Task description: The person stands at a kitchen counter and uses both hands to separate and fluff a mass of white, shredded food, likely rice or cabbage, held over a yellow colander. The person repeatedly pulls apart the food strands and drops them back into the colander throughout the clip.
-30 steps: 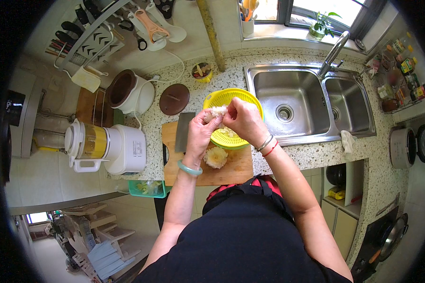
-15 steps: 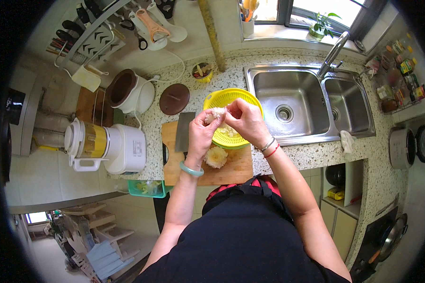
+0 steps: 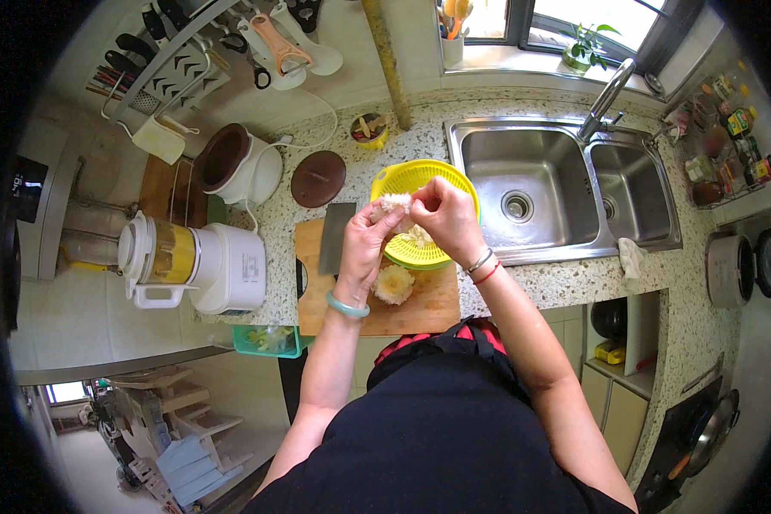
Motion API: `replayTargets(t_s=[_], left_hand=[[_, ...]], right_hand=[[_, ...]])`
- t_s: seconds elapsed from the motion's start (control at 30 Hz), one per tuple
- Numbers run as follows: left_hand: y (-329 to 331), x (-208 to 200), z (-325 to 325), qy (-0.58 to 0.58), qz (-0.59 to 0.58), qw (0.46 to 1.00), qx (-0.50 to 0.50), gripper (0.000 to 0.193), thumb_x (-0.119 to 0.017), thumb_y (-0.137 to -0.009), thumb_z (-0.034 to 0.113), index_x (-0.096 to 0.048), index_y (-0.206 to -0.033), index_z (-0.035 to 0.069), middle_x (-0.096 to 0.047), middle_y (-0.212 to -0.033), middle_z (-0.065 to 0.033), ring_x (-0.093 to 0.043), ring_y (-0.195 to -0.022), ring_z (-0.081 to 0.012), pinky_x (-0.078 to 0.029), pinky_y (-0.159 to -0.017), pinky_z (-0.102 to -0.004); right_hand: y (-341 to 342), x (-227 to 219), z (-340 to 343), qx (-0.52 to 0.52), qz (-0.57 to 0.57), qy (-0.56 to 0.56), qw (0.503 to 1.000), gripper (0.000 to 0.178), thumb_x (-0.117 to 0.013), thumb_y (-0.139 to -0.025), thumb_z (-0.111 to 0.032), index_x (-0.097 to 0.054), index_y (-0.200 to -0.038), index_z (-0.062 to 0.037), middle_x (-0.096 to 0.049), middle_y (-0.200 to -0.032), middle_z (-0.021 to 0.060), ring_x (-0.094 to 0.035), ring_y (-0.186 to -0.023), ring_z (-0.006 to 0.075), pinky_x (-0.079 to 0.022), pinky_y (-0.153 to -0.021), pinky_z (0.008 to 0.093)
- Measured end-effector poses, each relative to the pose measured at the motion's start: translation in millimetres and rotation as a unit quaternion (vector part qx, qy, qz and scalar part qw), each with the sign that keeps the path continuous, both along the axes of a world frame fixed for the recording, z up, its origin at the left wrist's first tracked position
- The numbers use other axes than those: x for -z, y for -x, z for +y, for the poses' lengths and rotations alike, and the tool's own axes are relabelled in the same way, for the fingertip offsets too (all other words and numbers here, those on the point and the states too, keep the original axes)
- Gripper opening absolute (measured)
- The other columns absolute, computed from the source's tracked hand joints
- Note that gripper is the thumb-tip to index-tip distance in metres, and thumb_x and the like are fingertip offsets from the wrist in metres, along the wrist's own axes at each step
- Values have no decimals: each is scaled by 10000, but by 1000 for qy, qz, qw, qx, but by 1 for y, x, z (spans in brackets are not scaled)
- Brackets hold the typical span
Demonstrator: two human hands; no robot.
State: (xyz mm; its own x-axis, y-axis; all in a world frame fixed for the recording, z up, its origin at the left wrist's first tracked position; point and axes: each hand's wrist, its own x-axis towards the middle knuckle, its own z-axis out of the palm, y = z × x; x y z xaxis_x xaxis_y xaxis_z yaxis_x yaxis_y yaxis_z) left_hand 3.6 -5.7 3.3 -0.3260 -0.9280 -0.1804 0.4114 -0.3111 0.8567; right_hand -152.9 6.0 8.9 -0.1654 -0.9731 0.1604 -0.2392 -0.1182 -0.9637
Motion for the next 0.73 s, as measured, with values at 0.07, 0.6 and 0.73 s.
replayTargets(t_s=[0.07,0.6,0.73], left_hand=[[-3,4,-1,-46,70,996,13,248,-658,-896,79,-631,-1137,26,-674,-1064,-57,-638,-942,-128,-513,-852,-279],[2,7,-3,3,13,1000,20,278,-642,-914,112,-599,-1175,26,-662,-1087,-54,-637,-981,-139,-548,-855,-300],[0,17,-6,63,-72,995,30,320,-619,-926,92,-567,-1229,3,-650,-1152,-76,-643,-1000,-145,-542,-864,-292]], right_hand=[[5,8,-3,-24,-117,-60,991,110,-669,-834,-73,-627,-872,20,-664,-780,38,-630,-700,89,-530,-643,244],[11,-10,4,-48,11,-18,999,222,-684,-880,-155,-656,-1008,24,-684,-811,69,-632,-755,90,-515,-702,236],[12,-6,2,-56,48,-1,997,241,-686,-876,-178,-651,-1015,15,-691,-826,66,-651,-753,117,-530,-717,250]])
